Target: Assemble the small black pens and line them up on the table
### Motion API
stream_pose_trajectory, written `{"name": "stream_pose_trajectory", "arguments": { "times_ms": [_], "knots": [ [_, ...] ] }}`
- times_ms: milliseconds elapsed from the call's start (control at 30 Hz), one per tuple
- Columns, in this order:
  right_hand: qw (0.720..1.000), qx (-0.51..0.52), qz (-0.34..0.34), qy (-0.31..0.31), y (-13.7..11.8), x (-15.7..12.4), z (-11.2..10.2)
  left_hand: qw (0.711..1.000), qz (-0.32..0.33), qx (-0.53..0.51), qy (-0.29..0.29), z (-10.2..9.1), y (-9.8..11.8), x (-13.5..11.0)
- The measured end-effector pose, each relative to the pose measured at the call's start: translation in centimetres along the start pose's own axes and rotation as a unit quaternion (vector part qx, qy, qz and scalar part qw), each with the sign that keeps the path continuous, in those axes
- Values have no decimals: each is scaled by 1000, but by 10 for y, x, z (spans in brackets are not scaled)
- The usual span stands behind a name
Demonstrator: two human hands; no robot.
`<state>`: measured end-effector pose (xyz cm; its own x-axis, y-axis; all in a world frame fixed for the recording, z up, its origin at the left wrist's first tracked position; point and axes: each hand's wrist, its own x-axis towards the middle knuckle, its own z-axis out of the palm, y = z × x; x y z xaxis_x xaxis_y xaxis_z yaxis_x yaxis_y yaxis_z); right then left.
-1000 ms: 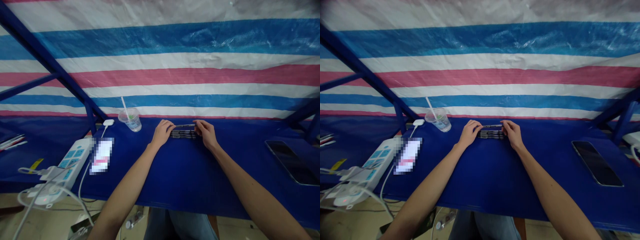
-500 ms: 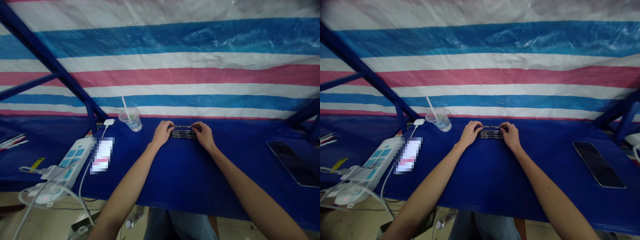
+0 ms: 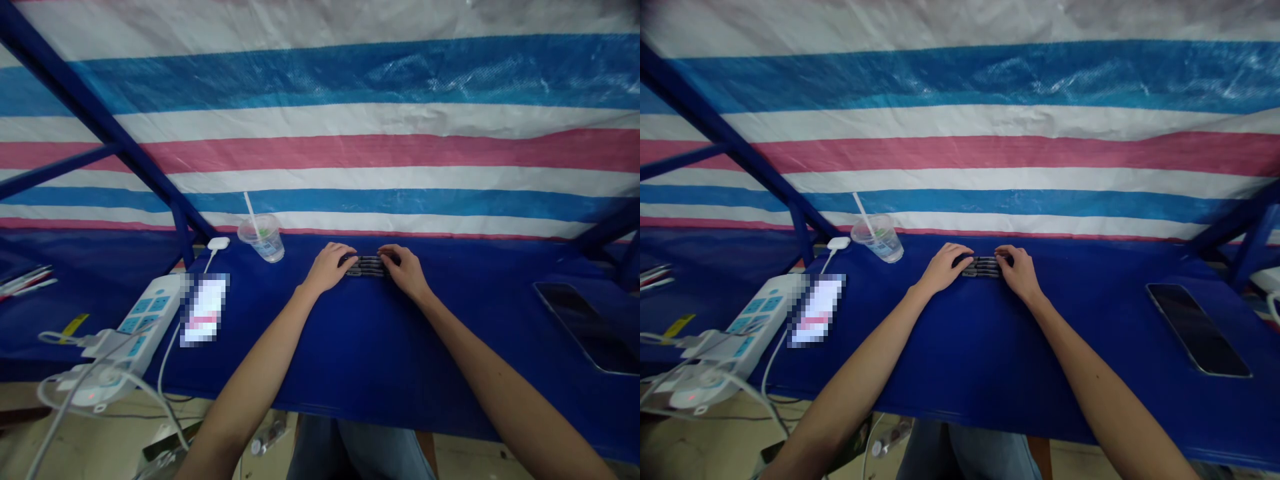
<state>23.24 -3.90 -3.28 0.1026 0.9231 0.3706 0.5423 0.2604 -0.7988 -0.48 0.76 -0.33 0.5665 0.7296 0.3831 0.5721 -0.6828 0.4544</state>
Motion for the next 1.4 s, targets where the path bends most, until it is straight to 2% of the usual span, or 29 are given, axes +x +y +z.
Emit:
{"name": "stream_pose_trajectory", "arguments": {
  "times_ms": [100, 200, 367, 700, 1400],
  "knots": [
    [999, -21, -30, -37, -6, -2, 0, 999, 21, -9, -38, -1, 2, 0],
    [989, -91, -76, -85, -11, -6, 2, 997, 34, -6, -67, -2, 3, 0],
    [969, -174, -130, -119, -11, -11, 5, 996, -7, -7, -84, -4, 5, 1],
    [967, -183, -144, -108, -10, -12, 5, 995, -23, -16, -94, -7, 10, 0],
    [969, -155, -157, -113, -8, -11, 4, 997, -7, -25, -69, -2, 3, 0]
  ]
}}
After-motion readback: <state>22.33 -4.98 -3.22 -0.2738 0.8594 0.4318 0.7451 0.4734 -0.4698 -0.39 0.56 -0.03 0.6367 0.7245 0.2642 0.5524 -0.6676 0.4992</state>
